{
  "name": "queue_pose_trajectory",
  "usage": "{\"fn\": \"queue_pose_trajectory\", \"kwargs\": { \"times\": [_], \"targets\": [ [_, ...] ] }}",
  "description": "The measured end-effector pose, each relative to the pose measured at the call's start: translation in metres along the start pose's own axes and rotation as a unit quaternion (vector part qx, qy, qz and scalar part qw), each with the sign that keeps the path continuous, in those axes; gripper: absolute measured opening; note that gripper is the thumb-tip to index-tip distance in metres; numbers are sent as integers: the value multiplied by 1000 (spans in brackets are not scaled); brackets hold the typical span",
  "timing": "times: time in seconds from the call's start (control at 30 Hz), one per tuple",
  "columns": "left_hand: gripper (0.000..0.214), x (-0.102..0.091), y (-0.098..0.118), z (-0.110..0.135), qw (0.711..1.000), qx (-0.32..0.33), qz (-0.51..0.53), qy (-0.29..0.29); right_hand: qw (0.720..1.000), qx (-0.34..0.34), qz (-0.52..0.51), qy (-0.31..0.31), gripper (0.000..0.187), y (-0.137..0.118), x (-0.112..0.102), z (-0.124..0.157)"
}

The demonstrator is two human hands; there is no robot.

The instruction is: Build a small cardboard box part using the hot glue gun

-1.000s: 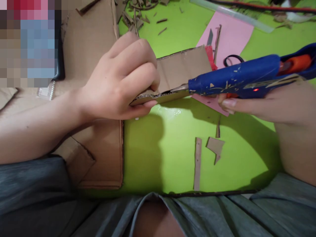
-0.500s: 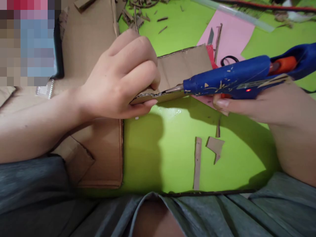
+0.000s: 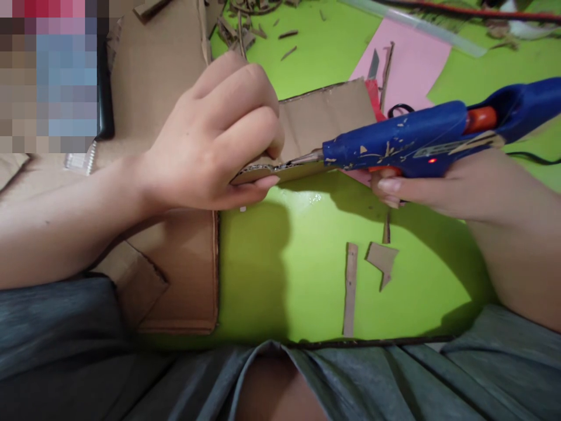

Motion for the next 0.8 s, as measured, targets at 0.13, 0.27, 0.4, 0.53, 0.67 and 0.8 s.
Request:
{"fn": "queue_pose_trajectory", "kwargs": {
  "times": [0.13, 0.27, 0.4, 0.53, 0.67, 0.8],
  "targets": [
    [27, 0, 1, 0, 999, -13, -21, -37, 1000, 6, 13, -15, 62, 2, 4, 1],
    [29, -2, 2, -1, 999, 0, -32, -28, 999, 4, 22, -27, 71, 8, 5, 2],
    [32, -2, 3, -3, 999, 26, -23, 5, 1000, -16, 9, -11, 78, 10, 0, 2],
    [23, -1, 1, -3, 1000, -11, 3, -2, 998, -46, -30, -19, 75, 3, -4, 1],
    [27, -3, 2, -3, 1000, 0, 7, 4, 993, -68, -91, -41, 58, -8, -4, 1],
    [26, -2, 0, -3, 1000, 9, 1, 2, 992, -54, -102, -46, 57, -9, -2, 1]
  ]
}}
Point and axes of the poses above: each hand's wrist, its own z-axis away from the middle knuckle, its own x-axis out of the palm, y = z × x, the point moved 7 cm from there along -z, towards the middle knuckle, and after that the axes turned 8 degrees about y, right-handed, at the moved point
